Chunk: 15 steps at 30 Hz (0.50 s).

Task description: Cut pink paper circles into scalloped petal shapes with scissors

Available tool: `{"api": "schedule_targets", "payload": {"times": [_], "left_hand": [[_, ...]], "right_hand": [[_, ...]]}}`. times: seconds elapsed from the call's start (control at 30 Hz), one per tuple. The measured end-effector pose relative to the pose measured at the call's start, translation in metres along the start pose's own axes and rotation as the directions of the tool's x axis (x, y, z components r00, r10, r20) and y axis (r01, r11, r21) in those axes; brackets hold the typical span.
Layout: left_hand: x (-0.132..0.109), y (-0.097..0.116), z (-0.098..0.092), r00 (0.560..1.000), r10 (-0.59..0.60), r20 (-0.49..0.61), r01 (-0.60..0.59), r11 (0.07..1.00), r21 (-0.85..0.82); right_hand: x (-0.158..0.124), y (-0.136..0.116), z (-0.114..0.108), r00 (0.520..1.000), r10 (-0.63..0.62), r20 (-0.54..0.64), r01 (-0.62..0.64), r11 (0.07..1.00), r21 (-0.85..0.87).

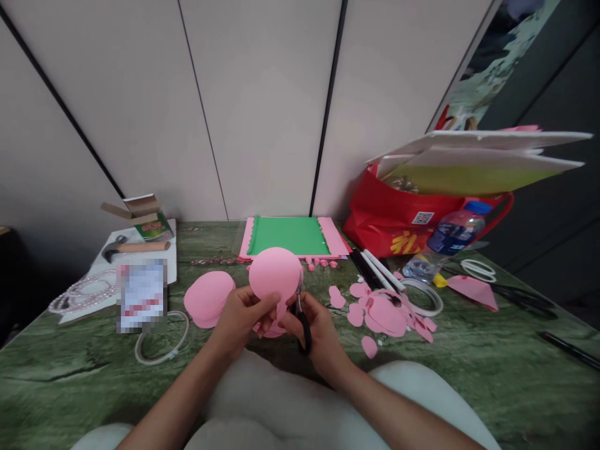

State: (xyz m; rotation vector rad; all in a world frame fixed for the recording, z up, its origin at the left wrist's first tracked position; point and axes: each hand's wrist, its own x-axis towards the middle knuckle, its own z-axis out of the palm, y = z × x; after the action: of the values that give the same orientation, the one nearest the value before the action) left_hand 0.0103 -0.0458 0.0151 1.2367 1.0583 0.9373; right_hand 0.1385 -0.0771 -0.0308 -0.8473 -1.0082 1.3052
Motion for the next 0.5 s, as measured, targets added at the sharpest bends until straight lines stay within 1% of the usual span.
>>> {"api": "schedule_targets", "payload": {"times": [0.17,0.33,0.43,0.5], "left_hand": [[0.0004,-0.0013,-0.0014,1.000,0.005,-0.016,-0.005,1.000,-0.011],[-0.0005,0.0007,-0.0005,0.999,0.024,-0.025,-0.027,0.993,-0.112],[-0.0013,0.0009,-0.0006,1.000,0.016,0.013,-0.014,0.991,-0.136],[-0.0014,-0.0004,-0.0012,1.000,0.002,0.023,0.000,0.995,-0.099]], "right_hand": [[-0.0001,-0.0018,0.0012,0.999,0.031,-0.035,-0.033,0.998,-0.055],[-0.0005,-0.0028,0.0022,0.998,0.045,-0.038,-0.047,0.997,-0.065],[-0.0018,-0.0052,0.0056,0.999,0.043,-0.019,-0.043,0.998,-0.047],[-0.0027,-0.0080,0.0091,0.999,0.042,0.016,-0.042,0.998,-0.039]]}}
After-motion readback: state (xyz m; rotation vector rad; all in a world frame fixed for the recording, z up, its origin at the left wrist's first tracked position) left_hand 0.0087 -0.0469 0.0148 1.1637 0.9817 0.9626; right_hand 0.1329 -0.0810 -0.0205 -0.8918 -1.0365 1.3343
